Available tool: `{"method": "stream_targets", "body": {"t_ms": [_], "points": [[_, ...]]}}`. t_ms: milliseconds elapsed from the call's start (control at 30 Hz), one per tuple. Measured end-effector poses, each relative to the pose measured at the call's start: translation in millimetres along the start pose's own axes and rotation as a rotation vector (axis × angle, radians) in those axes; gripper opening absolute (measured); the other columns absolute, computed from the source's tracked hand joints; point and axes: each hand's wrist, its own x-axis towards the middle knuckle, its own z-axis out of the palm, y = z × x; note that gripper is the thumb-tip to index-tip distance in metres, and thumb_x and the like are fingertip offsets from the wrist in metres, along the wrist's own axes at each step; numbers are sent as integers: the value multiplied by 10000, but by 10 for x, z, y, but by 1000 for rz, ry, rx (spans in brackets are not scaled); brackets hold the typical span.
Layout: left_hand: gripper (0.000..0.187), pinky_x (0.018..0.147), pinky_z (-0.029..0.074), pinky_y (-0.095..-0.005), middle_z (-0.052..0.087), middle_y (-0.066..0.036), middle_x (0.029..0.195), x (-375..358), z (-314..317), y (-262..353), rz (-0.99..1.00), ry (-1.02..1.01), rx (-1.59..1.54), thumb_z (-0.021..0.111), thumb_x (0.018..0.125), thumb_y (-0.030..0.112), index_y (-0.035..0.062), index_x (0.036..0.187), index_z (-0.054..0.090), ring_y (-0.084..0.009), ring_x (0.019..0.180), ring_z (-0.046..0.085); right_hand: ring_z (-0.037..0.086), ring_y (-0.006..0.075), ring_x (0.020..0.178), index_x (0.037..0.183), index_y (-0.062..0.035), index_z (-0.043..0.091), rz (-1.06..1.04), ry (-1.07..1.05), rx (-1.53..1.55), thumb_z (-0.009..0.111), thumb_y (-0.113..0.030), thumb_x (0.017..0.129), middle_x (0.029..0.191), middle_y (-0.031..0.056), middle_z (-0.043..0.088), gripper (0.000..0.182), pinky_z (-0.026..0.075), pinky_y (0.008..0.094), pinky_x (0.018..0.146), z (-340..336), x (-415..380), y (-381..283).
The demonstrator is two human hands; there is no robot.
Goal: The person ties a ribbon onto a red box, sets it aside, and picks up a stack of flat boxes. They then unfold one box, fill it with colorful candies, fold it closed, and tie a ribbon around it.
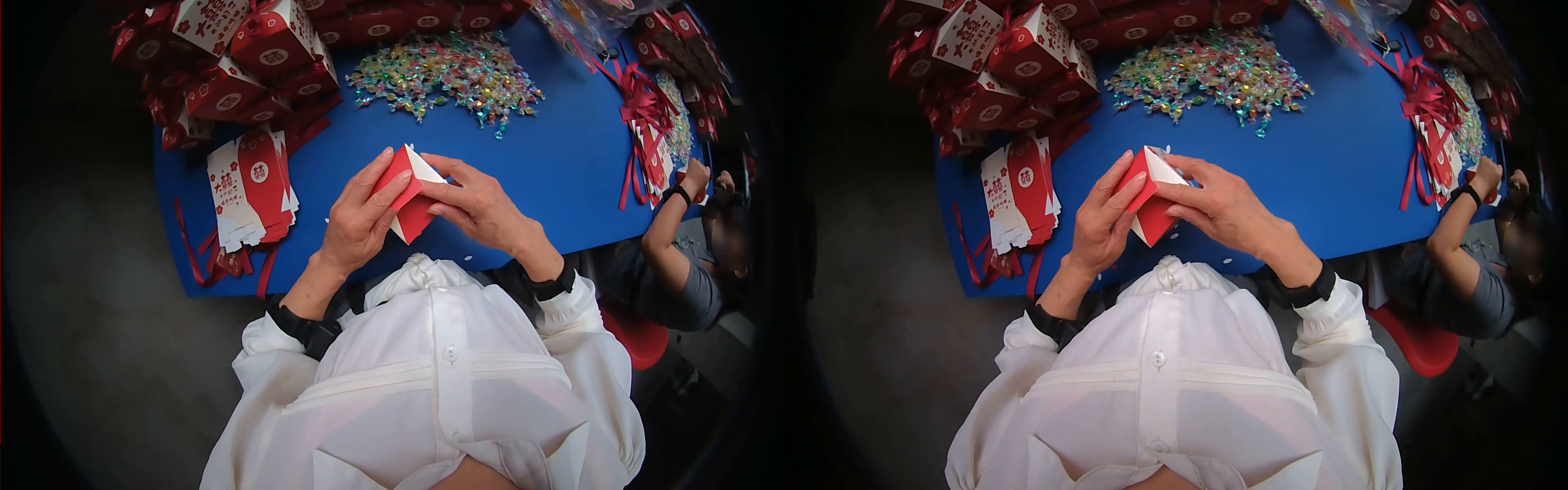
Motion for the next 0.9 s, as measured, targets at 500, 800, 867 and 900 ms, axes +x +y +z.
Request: {"method": "stream_targets", "body": {"t_ms": [500,800,867,900], "points": [[390,841,501,-373,547,-236,1181,87,76,257,-348,76,-120,644,795,50,143,1174,641,-357,1023,597,622,304,975,965,-95,641,-11,132,65,675,-97,796,1206,130,576,172,534,353,784,17,-35,-10],[377,756,539,-371,560,-239,1150,159,130,346,-409,110,-31,609,807,30,156,1160,647,-368,947,627,631,302,949,942,-87,661,-43,184,75,697,-87,769,1183,133,588,176,542,351,769,55,-54,49],[385,746,543,-376,559,-241,1149,165,120,348,-406,103,-4,610,799,26,156,1160,646,-375,938,628,633,303,948,932,-92,668,-30,190,86,707,-90,757,1179,137,591,180,544,352,766,62,-56,53],[393,750,543,-381,558,-241,1153,160,110,345,-392,88,69,615,789,24,157,1157,647,-378,943,625,633,303,948,932,-92,668,-31,189,89,707,-90,757,1179,137,591,180,544,352,766,73,-57,51]]}}
